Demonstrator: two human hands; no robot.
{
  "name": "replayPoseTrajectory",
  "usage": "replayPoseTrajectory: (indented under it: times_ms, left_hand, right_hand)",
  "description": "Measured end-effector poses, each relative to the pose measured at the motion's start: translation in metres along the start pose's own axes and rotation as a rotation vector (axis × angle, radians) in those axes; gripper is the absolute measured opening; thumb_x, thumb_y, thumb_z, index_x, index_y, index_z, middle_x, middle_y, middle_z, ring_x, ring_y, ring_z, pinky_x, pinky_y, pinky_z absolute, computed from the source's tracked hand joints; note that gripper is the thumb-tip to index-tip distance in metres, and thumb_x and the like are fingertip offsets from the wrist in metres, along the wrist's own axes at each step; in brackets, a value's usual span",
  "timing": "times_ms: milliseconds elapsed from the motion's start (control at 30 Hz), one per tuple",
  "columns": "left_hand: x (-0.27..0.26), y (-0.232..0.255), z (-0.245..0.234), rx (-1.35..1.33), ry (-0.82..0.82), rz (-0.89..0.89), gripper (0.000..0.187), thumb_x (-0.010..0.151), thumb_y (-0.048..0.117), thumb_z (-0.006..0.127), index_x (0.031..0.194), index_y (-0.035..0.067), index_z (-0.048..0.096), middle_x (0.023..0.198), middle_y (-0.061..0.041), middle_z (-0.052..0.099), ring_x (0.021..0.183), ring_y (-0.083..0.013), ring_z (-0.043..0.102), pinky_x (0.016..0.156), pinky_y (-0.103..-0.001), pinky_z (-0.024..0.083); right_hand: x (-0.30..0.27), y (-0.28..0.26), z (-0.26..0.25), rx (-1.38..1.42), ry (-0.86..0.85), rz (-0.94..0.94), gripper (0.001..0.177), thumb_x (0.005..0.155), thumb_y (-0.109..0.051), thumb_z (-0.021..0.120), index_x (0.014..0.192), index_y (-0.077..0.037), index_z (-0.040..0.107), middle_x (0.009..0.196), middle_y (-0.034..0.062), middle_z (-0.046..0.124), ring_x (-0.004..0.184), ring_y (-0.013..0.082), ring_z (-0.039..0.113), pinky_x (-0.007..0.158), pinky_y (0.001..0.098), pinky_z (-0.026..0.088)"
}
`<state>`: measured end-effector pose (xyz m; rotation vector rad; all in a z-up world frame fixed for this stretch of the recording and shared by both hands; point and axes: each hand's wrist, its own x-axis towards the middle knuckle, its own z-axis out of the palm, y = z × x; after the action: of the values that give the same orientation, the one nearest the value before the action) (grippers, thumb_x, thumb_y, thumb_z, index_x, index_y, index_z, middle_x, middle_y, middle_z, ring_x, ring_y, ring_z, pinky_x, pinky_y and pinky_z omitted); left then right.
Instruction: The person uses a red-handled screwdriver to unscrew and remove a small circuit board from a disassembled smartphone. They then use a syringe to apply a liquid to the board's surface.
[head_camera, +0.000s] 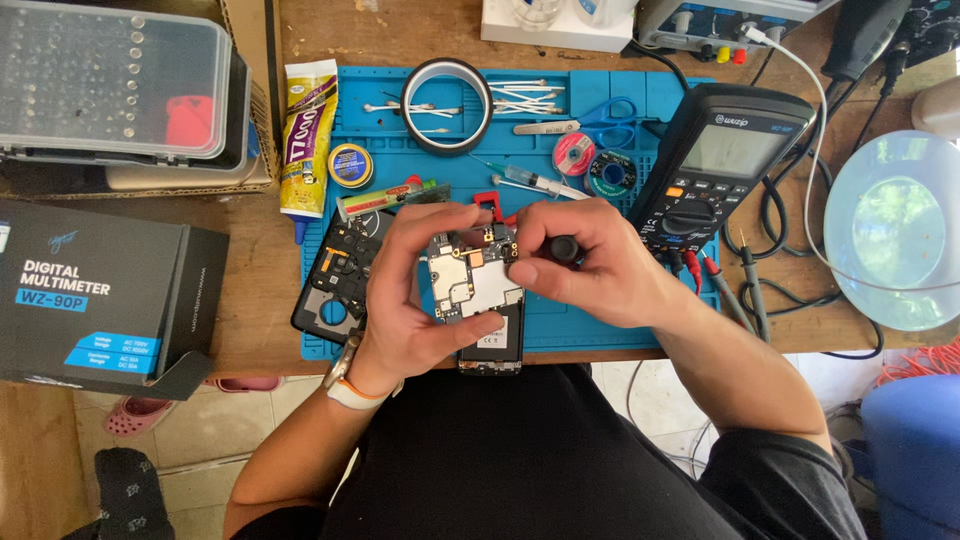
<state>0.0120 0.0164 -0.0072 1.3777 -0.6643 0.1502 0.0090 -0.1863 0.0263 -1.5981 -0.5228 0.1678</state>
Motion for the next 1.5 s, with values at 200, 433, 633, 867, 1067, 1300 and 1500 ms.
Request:
replayPoseTrajectory:
  times_ms: [200, 433, 633, 867, 1067, 1300, 1500]
  left_hand:
    - [-0.004, -0.003, -0.001, -0.083, -0.01, -0.068, 0.068, 0.071, 0.029, 0.086, 0.123, -0.002, 0.054, 0.118, -0.017, 0.059, 0.112, -0.0301, 0.06, 0.094, -0.044, 0.053]
    - [-0.001, 0.001, 0.003, -0.012, -0.042, -0.054, 0.067, 0.071, 0.029, 0.085, 0.123, -0.001, 0.055, 0.118, -0.016, 0.06, 0.116, -0.0324, 0.059, 0.099, -0.046, 0.048]
    - [-0.001, -0.001, 0.013, 0.134, -0.088, 0.099, 0.066, 0.068, 0.047, 0.084, 0.109, 0.002, 0.06, 0.109, -0.013, 0.068, 0.103, -0.0335, 0.068, 0.088, -0.043, 0.053]
    - [0.0, -0.001, 0.012, 0.229, -0.089, 0.095, 0.064, 0.067, 0.05, 0.083, 0.108, 0.005, 0.061, 0.104, -0.009, 0.071, 0.09, -0.0299, 0.071, 0.08, -0.038, 0.054]
    - [0.002, 0.001, 0.012, 0.269, -0.116, 0.107, 0.061, 0.071, 0.048, 0.081, 0.109, 0.006, 0.06, 0.105, -0.008, 0.071, 0.087, -0.0293, 0.07, 0.079, -0.036, 0.053]
    - [0.002, 0.001, 0.014, 0.301, -0.1, 0.111, 0.062, 0.076, 0.058, 0.071, 0.107, 0.005, 0.06, 0.103, -0.009, 0.071, 0.086, -0.0301, 0.07, 0.076, -0.037, 0.052]
    - [0.001, 0.001, 0.014, 0.346, -0.122, 0.087, 0.06, 0.073, 0.051, 0.078, 0.109, 0.005, 0.061, 0.104, -0.009, 0.071, 0.086, -0.0294, 0.07, 0.078, -0.035, 0.051]
  right_hand:
    - [0.001, 0.0, 0.0, -0.07, 0.043, -0.046, 0.013, 0.087, -0.013, 0.069, 0.076, -0.008, 0.062, 0.054, -0.0005, 0.052, 0.045, 0.0057, 0.04, 0.044, 0.0187, 0.035]
    - [-0.006, -0.004, -0.001, -0.327, 0.236, -0.234, 0.026, 0.08, -0.01, 0.08, 0.099, -0.004, 0.064, 0.062, 0.0041, 0.057, 0.041, 0.0123, 0.046, 0.04, 0.0213, 0.037]
    - [-0.004, -0.017, 0.003, -0.748, 0.212, -0.474, 0.014, 0.088, -0.01, 0.073, 0.102, -0.008, 0.074, 0.077, 0.0053, 0.061, 0.055, 0.0191, 0.059, 0.049, 0.0309, 0.052]
    - [-0.003, -0.026, 0.006, -0.843, 0.181, -0.523, 0.011, 0.087, -0.01, 0.075, 0.098, -0.009, 0.074, 0.085, 0.0069, 0.068, 0.063, 0.0223, 0.066, 0.053, 0.0324, 0.055]
    - [-0.003, -0.029, 0.006, -0.869, 0.179, -0.548, 0.008, 0.089, -0.01, 0.072, 0.096, -0.009, 0.074, 0.084, 0.0072, 0.067, 0.059, 0.0228, 0.062, 0.05, 0.0323, 0.052]
    - [0.0, -0.036, 0.004, -0.956, 0.141, -0.59, 0.007, 0.091, -0.01, 0.07, 0.096, -0.009, 0.074, 0.083, 0.0076, 0.067, 0.056, 0.0204, 0.058, 0.05, 0.0294, 0.049]
    - [0.0, -0.036, 0.005, -1.034, 0.149, -0.632, 0.009, 0.091, -0.007, 0.065, 0.092, -0.008, 0.073, 0.081, 0.0066, 0.066, 0.056, 0.0185, 0.057, 0.051, 0.0266, 0.047]
